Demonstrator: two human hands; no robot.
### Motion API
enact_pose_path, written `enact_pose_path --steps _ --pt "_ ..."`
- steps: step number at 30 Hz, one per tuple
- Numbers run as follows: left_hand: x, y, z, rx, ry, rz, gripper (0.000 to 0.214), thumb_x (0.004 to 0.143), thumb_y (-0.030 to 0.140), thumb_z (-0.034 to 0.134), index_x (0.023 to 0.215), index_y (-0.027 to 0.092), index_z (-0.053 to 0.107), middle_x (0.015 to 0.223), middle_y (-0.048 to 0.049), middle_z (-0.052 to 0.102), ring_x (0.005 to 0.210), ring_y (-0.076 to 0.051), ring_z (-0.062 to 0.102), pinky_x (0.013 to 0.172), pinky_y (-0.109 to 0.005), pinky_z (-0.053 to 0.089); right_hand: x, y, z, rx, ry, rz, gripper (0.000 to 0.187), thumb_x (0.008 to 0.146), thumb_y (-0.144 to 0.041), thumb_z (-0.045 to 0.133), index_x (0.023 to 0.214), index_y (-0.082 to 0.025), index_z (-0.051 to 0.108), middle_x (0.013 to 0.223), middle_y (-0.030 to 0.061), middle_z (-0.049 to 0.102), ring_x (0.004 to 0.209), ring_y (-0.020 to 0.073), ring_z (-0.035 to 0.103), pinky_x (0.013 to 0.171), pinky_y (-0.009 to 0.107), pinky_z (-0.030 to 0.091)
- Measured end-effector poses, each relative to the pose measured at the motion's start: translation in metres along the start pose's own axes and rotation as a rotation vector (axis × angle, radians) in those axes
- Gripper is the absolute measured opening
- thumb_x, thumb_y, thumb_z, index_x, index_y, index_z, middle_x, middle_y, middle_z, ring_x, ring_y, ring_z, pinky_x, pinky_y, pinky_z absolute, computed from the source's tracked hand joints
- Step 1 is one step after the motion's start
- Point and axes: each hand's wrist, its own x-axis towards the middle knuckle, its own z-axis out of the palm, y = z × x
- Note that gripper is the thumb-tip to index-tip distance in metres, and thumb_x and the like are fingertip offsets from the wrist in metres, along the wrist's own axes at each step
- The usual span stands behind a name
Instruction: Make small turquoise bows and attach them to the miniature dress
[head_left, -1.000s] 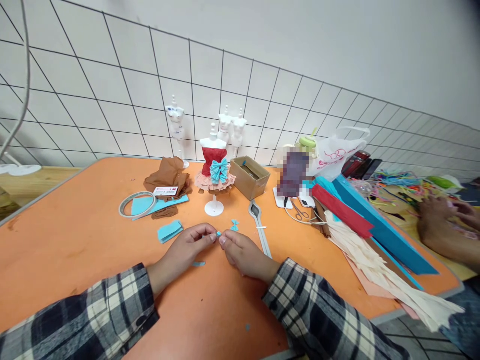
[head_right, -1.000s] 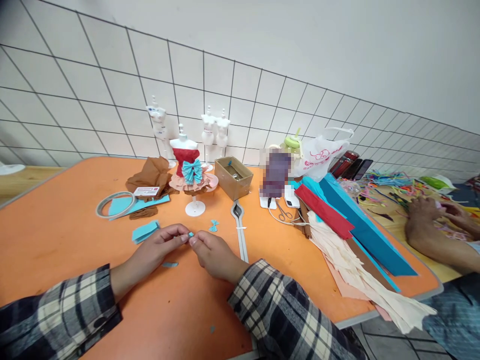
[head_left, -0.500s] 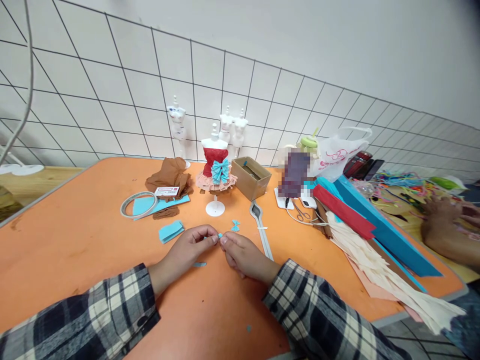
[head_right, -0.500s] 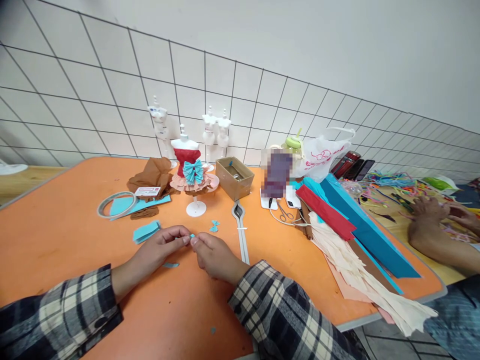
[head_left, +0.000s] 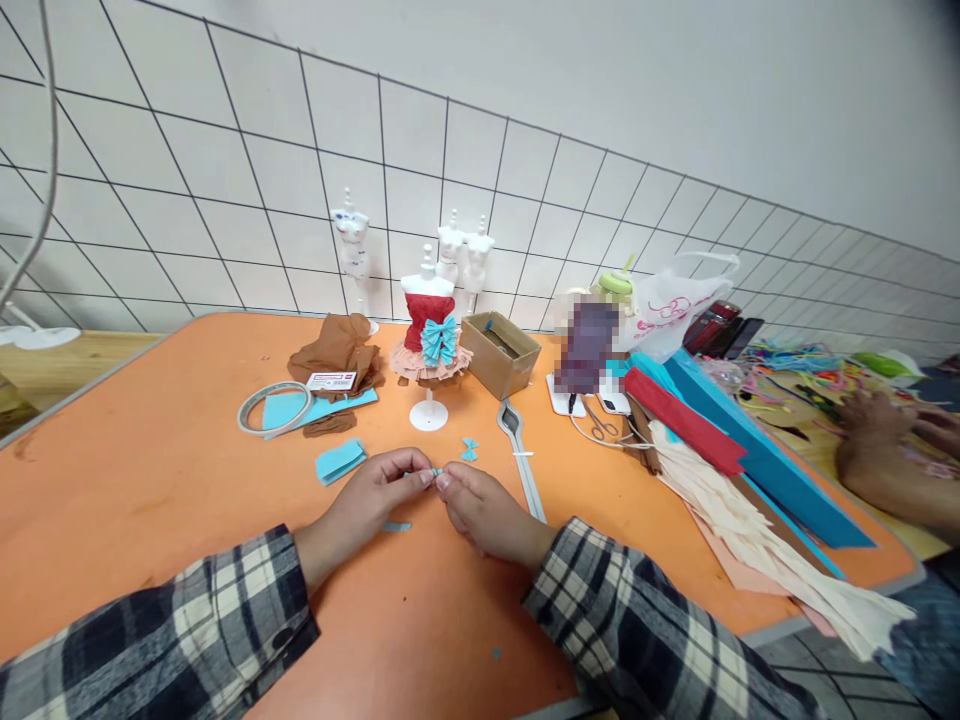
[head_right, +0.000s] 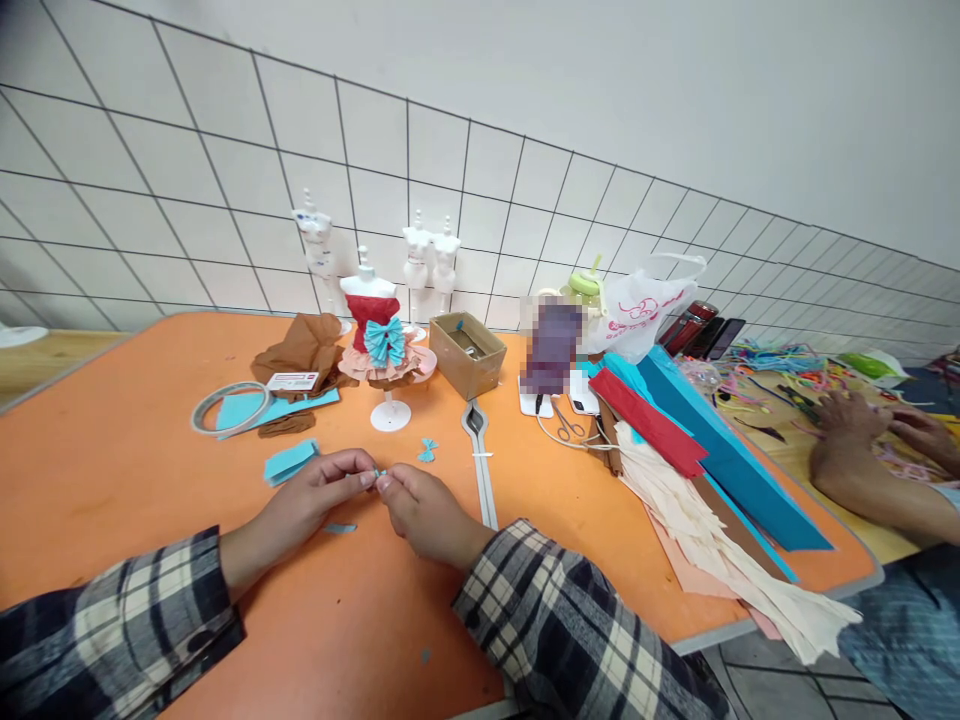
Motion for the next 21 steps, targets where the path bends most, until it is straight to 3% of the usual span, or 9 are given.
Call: enact_pose_path --steps 9,21 --pt "0.0020 -0.0002 0.0013 0.038 0.047 0.018 0.027 0.078 0.043 0.064 0.072 0.017 0.062 0.069 0.0015 0.059 0.070 -0.015 0.051 0.068 -0.025 0.040 0.0011 0.0023 -0.0063 0.040 -0.063 0.058 0.033 0.097 -0.052 0.037 0.082 -0.022 0.041 0.045 -0.0119 0.040 0.030 0.0059 0.032 0.033 0.020 0.023" --pt "0.0037 -0.0034 0.0010 0.014 0.061 0.007 0.024 0.078 0.041 0.064 0.074 0.017 0.064 0.074 0.0004 0.061 0.074 -0.016 0.054 0.073 -0.026 0.042 0.0010 0.0022 -0.0073 0.085 -0.060 0.065 0.029 0.100 -0.043 0.035 0.080 -0.023 0.041 0.041 -0.0121 0.038 0.027 0.0061 0.030 0.030 0.020 0.022"
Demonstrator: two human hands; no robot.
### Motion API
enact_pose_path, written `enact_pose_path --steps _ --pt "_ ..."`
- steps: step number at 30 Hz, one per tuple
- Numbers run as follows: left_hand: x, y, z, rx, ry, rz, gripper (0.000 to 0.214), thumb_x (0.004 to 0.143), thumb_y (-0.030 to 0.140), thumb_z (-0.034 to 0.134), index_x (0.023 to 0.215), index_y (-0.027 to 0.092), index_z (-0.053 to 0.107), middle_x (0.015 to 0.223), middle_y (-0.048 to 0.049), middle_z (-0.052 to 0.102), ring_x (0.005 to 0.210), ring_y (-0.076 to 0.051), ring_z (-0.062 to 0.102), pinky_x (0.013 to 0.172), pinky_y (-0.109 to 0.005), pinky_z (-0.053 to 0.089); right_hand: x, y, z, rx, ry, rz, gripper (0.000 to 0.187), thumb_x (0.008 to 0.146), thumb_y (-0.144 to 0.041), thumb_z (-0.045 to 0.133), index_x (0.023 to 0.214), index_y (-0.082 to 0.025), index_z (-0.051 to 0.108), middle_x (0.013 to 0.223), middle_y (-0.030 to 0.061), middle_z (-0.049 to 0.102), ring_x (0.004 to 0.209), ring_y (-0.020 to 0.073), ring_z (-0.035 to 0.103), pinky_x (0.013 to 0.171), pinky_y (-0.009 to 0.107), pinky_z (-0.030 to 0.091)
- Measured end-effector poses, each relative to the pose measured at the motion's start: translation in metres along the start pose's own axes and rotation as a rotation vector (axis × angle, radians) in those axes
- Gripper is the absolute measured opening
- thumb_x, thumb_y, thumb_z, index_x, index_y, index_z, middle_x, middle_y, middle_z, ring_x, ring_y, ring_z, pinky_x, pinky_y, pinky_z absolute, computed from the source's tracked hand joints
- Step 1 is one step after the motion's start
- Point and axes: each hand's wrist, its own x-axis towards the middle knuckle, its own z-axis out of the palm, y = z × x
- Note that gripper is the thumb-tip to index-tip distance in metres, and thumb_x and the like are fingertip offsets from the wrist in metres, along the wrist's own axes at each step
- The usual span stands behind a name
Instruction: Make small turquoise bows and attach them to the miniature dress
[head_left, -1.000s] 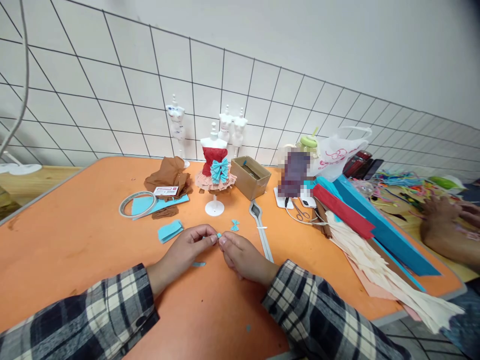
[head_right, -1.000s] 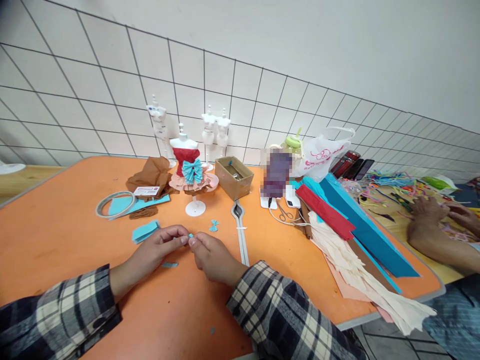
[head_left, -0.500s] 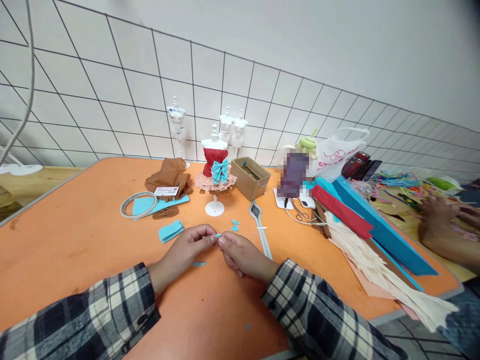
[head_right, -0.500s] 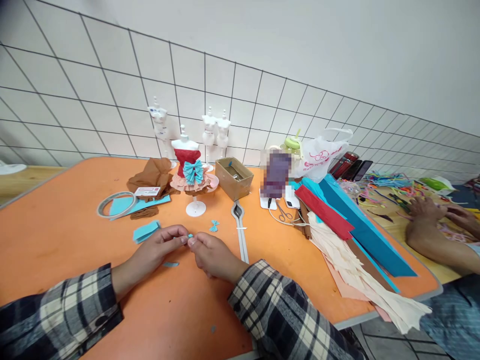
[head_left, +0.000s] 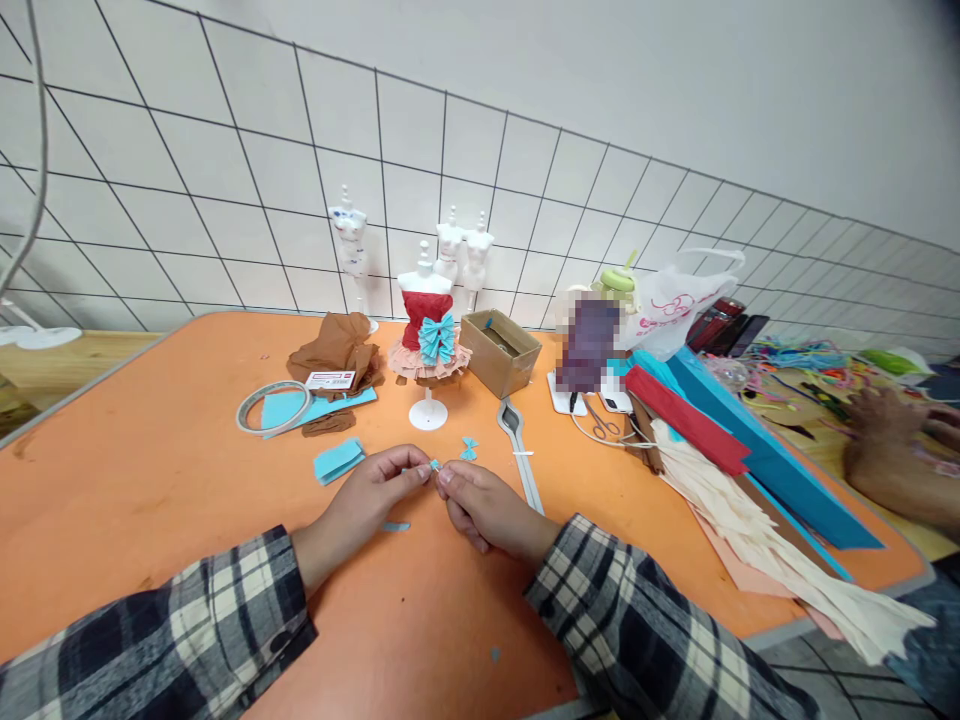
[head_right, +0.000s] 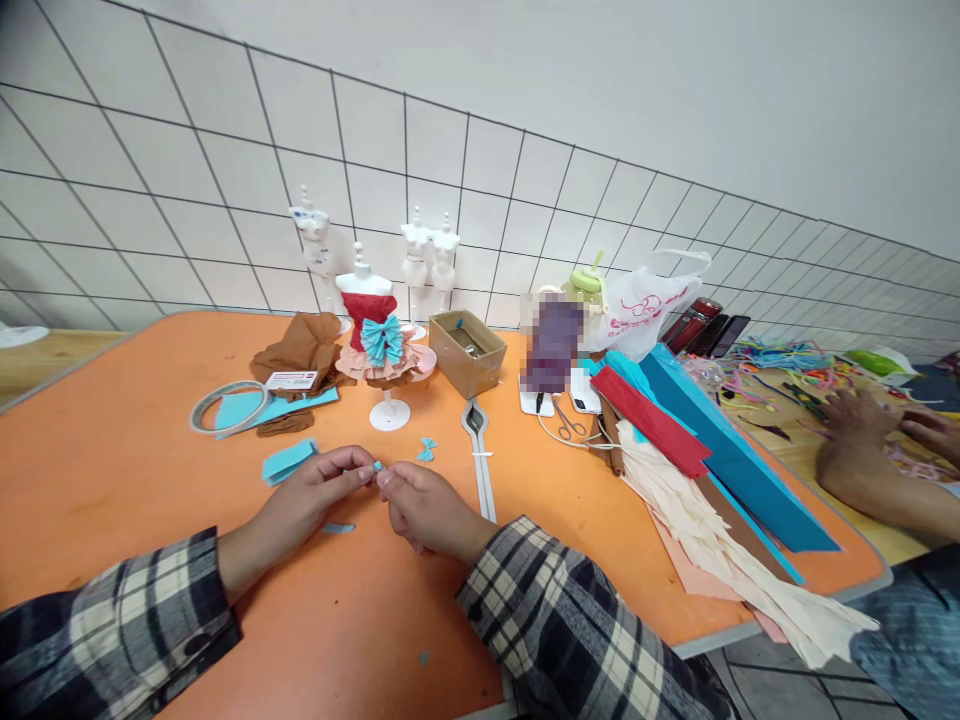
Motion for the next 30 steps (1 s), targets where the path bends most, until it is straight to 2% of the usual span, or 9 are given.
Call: enact_pose_path --steps 13,20,30 --pt "-0.0022 -0.0009 -0.0024 -0.013 -0.079 -0.002 0.025 0.079 0.041 0.066 0.074 0.017 0.064 0.072 0.0012 0.062 0.071 -0.014 0.052 0.070 -0.024 0.040 -0.0031 -0.0033 0.0002 -0.029 -0.022 -0.006 0.034 0.100 -0.046 0.037 0.076 -0.022 0.038 0.044 -0.0121 0.036 0.029 0.0046 0.028 0.031 0.020 0.022" --pt "-0.0020 0.0010 -0.0012 0.042 -0.066 -0.018 0.029 0.077 0.044 0.065 0.071 0.016 0.063 0.069 0.0008 0.060 0.068 -0.014 0.050 0.066 -0.025 0.039 -0.0031 -0.0028 -0.0010 -0.046 -0.029 0.005 0.037 0.099 -0.048 0.037 0.074 -0.022 0.037 0.044 -0.0117 0.035 0.029 0.0046 0.027 0.031 0.020 0.021" --pt "-0.0030 0.0028 -0.0033 0.073 -0.101 -0.037 0.030 0.077 0.046 0.064 0.074 0.016 0.066 0.074 -0.0022 0.067 0.074 -0.018 0.058 0.072 -0.028 0.045 -0.0034 -0.0022 0.0003 -0.028 -0.024 0.035 0.038 0.097 -0.052 0.039 0.074 -0.022 0.037 0.044 -0.0121 0.034 0.030 0.0046 0.026 0.032 0.021 0.019"
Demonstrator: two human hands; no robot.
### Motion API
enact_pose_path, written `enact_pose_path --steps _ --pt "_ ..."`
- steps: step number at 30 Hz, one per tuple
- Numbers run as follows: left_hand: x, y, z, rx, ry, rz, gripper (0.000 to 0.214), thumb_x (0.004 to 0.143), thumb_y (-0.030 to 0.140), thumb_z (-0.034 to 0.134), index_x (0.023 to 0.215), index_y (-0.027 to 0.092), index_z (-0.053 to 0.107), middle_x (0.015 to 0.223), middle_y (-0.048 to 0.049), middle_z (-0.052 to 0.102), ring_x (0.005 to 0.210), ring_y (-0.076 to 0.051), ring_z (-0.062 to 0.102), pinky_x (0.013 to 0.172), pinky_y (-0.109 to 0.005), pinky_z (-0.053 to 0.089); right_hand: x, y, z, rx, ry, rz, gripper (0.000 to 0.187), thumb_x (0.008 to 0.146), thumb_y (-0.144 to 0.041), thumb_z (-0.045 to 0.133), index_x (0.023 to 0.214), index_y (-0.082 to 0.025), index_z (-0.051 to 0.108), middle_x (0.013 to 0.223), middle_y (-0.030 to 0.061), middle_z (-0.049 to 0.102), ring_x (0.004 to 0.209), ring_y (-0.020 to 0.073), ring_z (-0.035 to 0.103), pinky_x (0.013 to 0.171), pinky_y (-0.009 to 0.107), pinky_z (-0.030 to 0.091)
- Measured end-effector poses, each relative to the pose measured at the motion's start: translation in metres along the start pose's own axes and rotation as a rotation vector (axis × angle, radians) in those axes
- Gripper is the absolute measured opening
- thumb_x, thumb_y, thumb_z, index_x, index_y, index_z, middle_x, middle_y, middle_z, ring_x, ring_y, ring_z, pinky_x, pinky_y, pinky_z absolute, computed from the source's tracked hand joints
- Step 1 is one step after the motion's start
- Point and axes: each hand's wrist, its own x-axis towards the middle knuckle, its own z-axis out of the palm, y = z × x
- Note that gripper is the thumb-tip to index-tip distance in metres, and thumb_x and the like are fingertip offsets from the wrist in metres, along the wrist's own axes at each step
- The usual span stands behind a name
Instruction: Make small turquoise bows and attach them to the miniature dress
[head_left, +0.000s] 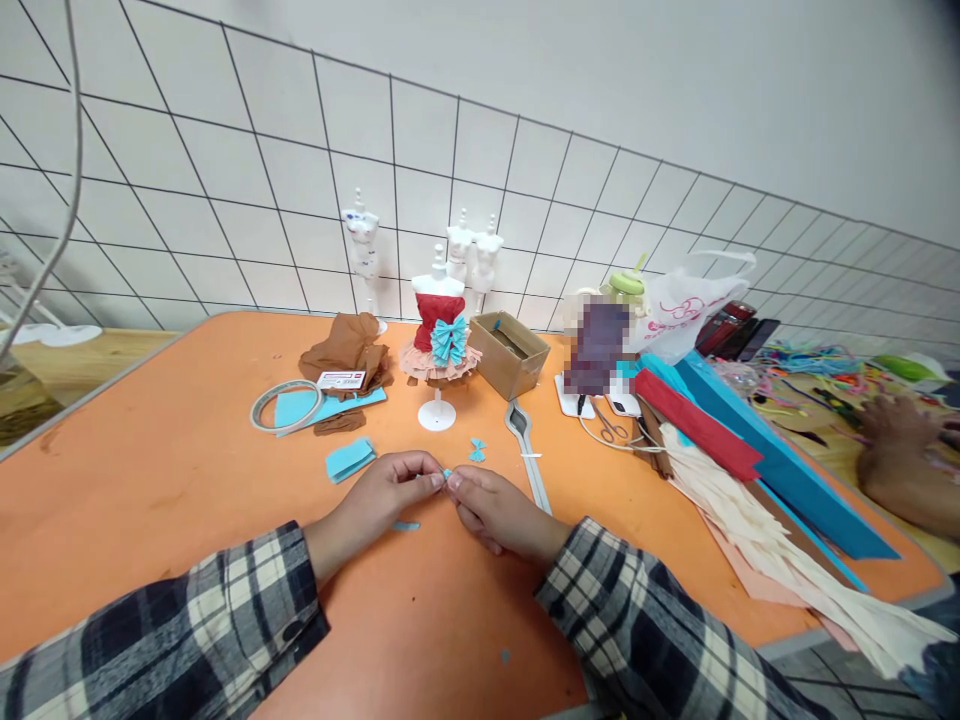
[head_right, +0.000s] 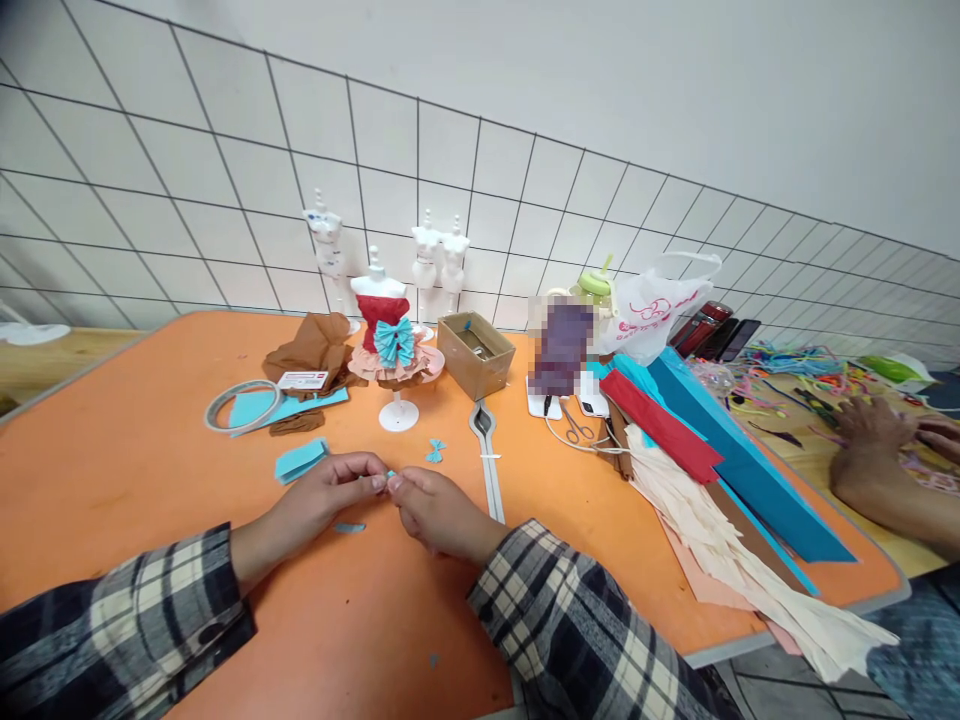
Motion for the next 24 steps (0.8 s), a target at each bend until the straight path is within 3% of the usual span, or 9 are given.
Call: enact_pose_path --steps 13,18,21,24 --pt "0.000 -0.001 0.000 -0.042 -0.007 0.015 0.029 0.078 0.045 0.065 0.074 0.016 0.065 0.072 -0.0015 0.065 0.072 -0.017 0.057 0.071 -0.027 0.044 -0.001 -0.002 0.001 -0.030 -0.007 -0.036 0.036 0.097 -0.050 0.039 0.074 -0.023 0.038 0.046 -0.0117 0.034 0.031 0.0051 0.025 0.031 0.021 0.018" --pt "0.001 -0.001 0.001 -0.060 0.043 0.000 0.028 0.076 0.044 0.069 0.073 0.016 0.067 0.072 -0.0011 0.066 0.073 -0.017 0.058 0.072 -0.027 0.044 0.002 0.000 0.000 -0.037 0.033 -0.010 0.034 0.098 -0.049 0.034 0.076 -0.023 0.037 0.048 -0.0112 0.034 0.033 0.0066 0.025 0.035 0.022 0.020" --pt "0.002 -0.003 0.003 -0.147 0.139 0.000 0.027 0.074 0.044 0.072 0.080 0.017 0.072 0.085 -0.0046 0.073 0.086 -0.021 0.062 0.083 -0.031 0.046 0.004 0.001 -0.005 -0.218 0.193 -0.084 0.030 0.097 -0.046 0.036 0.080 -0.022 0.041 0.053 -0.0091 0.036 0.042 0.0087 0.033 0.044 0.022 0.025" --pt "0.004 -0.005 0.004 -0.277 0.226 -0.014 0.034 0.074 0.049 0.071 0.084 0.017 0.073 0.092 -0.0084 0.075 0.091 -0.024 0.064 0.090 -0.036 0.046 0.005 0.002 -0.013 -0.610 0.351 -0.184 0.022 0.093 -0.042 0.047 0.085 -0.021 0.048 0.063 -0.0048 0.046 0.058 0.0117 0.046 0.055 0.023 0.027"
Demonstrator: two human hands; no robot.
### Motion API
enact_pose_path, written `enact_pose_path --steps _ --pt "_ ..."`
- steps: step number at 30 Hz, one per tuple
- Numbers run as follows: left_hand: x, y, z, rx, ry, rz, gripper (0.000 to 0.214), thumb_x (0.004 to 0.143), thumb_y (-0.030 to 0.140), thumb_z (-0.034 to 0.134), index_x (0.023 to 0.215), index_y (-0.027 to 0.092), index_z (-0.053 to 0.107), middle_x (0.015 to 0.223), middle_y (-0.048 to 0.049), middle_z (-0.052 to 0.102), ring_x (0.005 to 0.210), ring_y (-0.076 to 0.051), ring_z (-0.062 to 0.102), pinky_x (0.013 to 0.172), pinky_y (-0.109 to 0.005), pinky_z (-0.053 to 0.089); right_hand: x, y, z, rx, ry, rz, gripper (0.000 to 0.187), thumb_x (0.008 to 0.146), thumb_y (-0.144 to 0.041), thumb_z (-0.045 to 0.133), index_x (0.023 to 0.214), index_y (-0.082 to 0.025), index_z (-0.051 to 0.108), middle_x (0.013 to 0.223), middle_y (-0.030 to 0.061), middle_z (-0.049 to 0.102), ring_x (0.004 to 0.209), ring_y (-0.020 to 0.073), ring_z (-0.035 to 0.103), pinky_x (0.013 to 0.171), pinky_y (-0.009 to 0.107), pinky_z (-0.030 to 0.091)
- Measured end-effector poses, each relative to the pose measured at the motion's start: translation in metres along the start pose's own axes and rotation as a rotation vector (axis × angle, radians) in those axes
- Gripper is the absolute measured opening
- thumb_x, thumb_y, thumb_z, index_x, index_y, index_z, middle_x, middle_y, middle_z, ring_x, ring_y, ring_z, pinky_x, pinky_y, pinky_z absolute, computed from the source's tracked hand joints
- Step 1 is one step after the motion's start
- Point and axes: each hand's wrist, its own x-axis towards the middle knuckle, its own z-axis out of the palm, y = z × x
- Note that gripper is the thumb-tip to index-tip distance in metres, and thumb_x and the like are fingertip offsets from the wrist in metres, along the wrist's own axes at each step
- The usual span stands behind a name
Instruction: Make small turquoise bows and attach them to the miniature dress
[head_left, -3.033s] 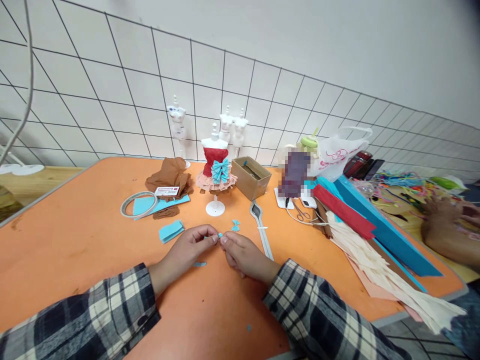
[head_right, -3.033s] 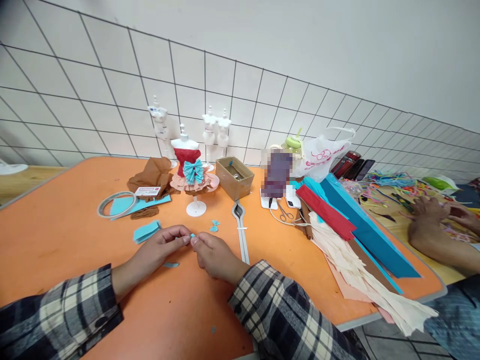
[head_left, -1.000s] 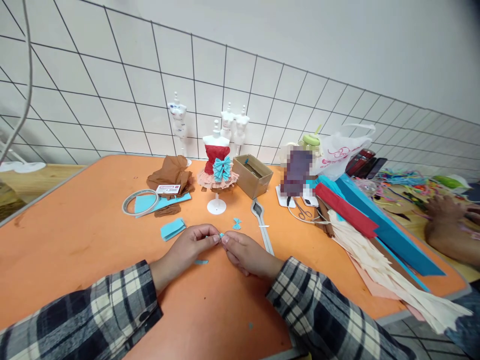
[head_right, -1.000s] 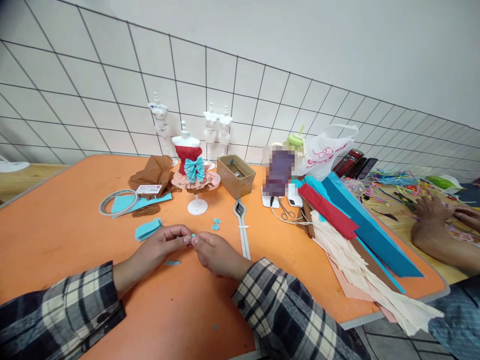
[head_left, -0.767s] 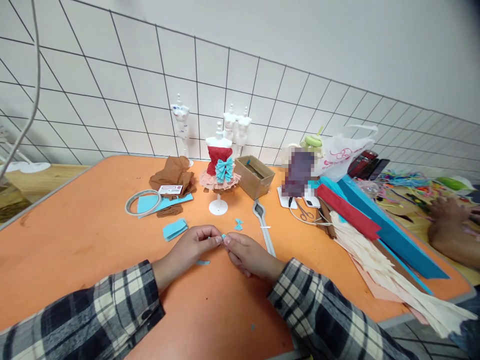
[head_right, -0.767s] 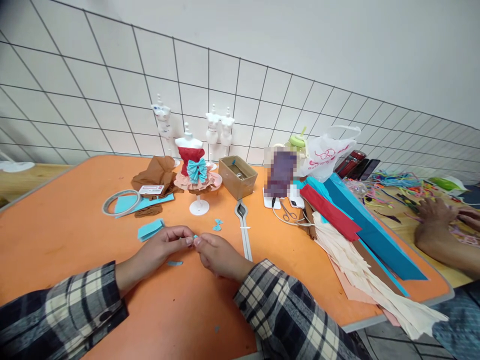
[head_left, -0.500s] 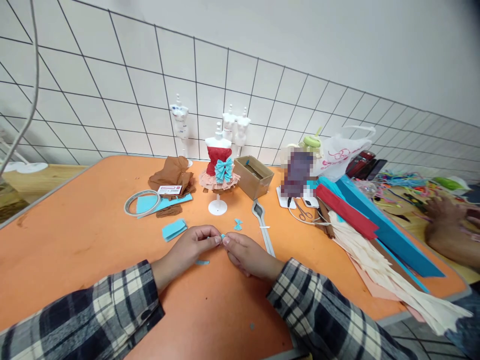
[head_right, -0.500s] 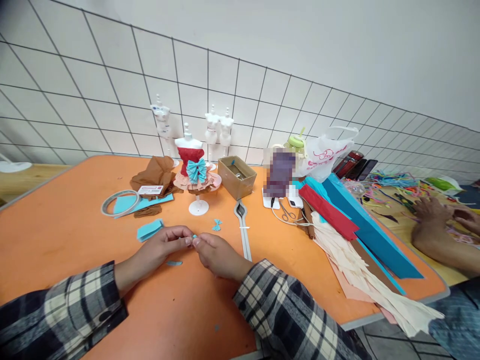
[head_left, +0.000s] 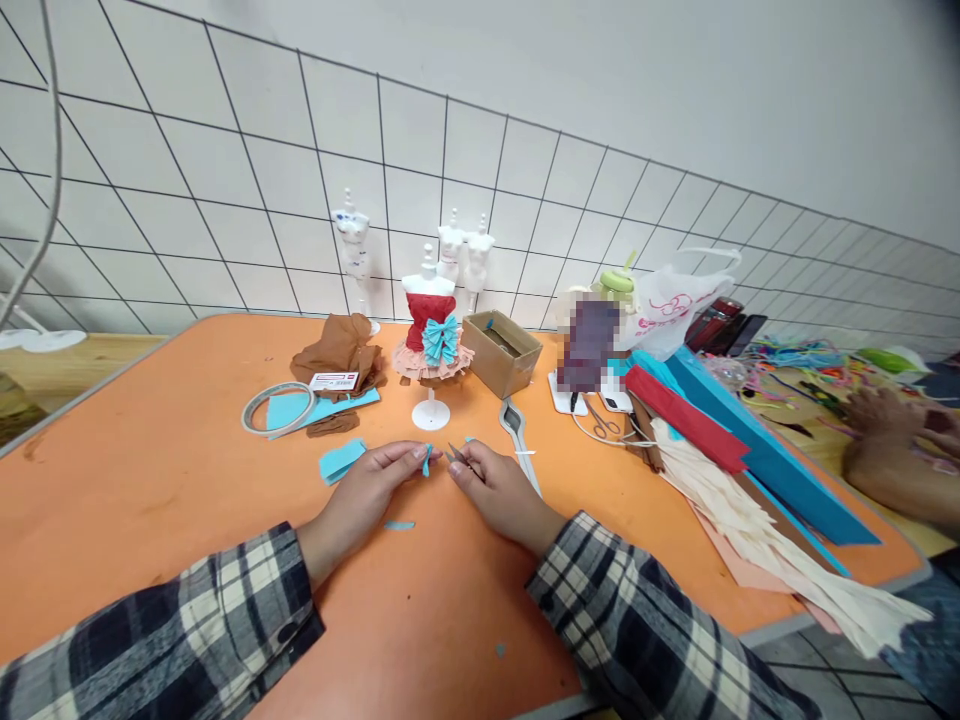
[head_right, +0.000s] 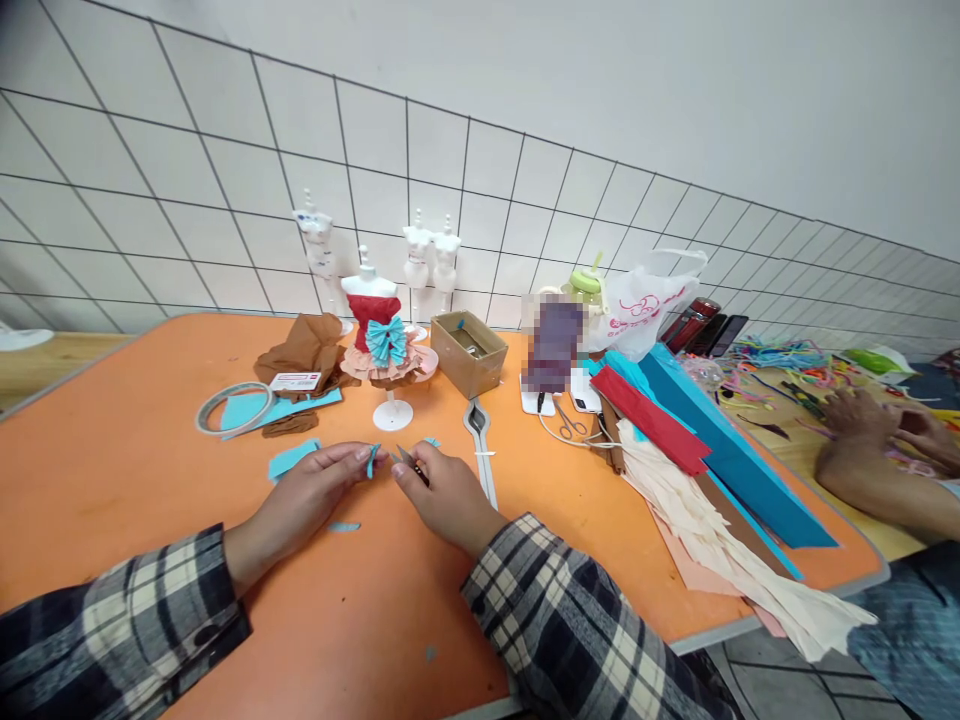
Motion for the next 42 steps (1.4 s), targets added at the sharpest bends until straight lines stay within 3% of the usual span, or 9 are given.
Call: enact_pose_path --steps 3,6,12,16,20,25,33,39,42 --pt "0.002 -0.002 -0.001 -0.025 0.032 -0.012 0.041 0.074 0.054 0.070 0.086 0.015 0.074 0.087 -0.0086 0.074 0.087 -0.023 0.064 0.090 -0.038 0.046 0.000 0.003 -0.003 -0.281 0.011 -0.012 0.018 0.091 -0.039 0.053 0.098 -0.022 0.052 0.072 -0.0018 0.057 0.065 0.0149 0.053 0.058 0.025 0.025" --pt "0.003 -0.004 -0.002 0.067 0.049 -0.014 0.040 0.076 0.054 0.069 0.086 0.015 0.074 0.080 -0.0054 0.070 0.082 -0.021 0.062 0.086 -0.034 0.046 -0.002 0.003 -0.004 -0.410 0.002 -0.004 0.024 0.089 -0.039 0.056 0.106 -0.022 0.052 0.074 0.0002 0.062 0.065 0.0163 0.055 0.057 0.026 0.024" --pt "0.002 0.001 -0.001 0.176 0.033 0.014 0.036 0.079 0.052 0.065 0.078 0.017 0.071 0.079 -0.0046 0.069 0.082 -0.021 0.060 0.083 -0.032 0.046 -0.006 -0.001 -0.005 -0.512 -0.012 -0.109 0.017 0.082 -0.036 0.065 0.077 -0.020 0.059 0.079 0.0042 0.061 0.080 0.0199 0.054 0.066 0.029 0.032" --pt "-0.002 0.007 0.003 0.324 -0.045 0.043 0.037 0.079 0.053 0.061 0.076 0.018 0.069 0.075 -0.0032 0.068 0.076 -0.021 0.060 0.076 -0.030 0.046 -0.006 -0.003 -0.002 -0.382 0.065 -0.143 0.016 0.073 -0.023 0.068 0.087 -0.019 0.060 0.088 0.0034 0.059 0.088 0.0200 0.052 0.077 0.030 0.037" --pt "-0.003 0.008 0.005 0.361 -0.111 0.055 0.039 0.080 0.054 0.058 0.075 0.017 0.069 0.076 -0.0046 0.069 0.077 -0.021 0.061 0.075 -0.029 0.047 -0.001 -0.003 0.002 -0.092 0.192 -0.076 0.012 0.078 -0.021 0.062 0.090 -0.019 0.062 0.078 -0.0002 0.056 0.076 0.0152 0.052 0.071 0.027 0.040" --pt "-0.005 0.009 0.008 0.416 -0.167 0.072 0.037 0.081 0.052 0.057 0.075 0.018 0.070 0.074 -0.0039 0.068 0.071 -0.019 0.059 0.070 -0.027 0.046 0.005 0.003 0.008 0.193 0.120 0.043 0.012 0.081 -0.030 0.063 0.081 -0.018 0.064 0.069 -0.0016 0.054 0.064 0.0115 0.048 0.059 0.023 0.039" --pt "-0.004 0.006 0.007 0.357 -0.147 0.070 0.035 0.082 0.050 0.057 0.073 0.017 0.068 0.074 -0.0042 0.066 0.075 -0.020 0.058 0.073 -0.028 0.045 0.004 0.005 0.015 0.179 0.157 -0.014 0.006 0.077 -0.024 0.063 0.076 -0.018 0.063 0.070 -0.0014 0.056 0.064 0.0112 0.049 0.060 0.023 0.040" --pt "-0.001 -0.001 0.002 0.326 -0.123 0.064 0.033 0.083 0.048 0.058 0.073 0.017 0.066 0.073 -0.0026 0.064 0.073 -0.018 0.055 0.070 -0.027 0.043 0.003 0.004 0.020 0.220 0.094 -0.004 0.004 0.076 -0.022 0.063 0.076 -0.019 0.061 0.065 -0.0039 0.053 0.058 0.0091 0.044 0.054 0.021 0.037" --pt "0.000 -0.005 -0.001 0.254 -0.136 0.059 0.033 0.085 0.047 0.057 0.080 0.017 0.068 0.077 -0.0033 0.064 0.078 -0.019 0.056 0.074 -0.028 0.044 0.003 0.004 0.020 0.224 0.119 -0.012 0.003 0.076 -0.020 0.062 0.074 -0.019 0.060 0.063 -0.0048 0.051 0.056 0.0087 0.042 0.052 0.020 0.035"
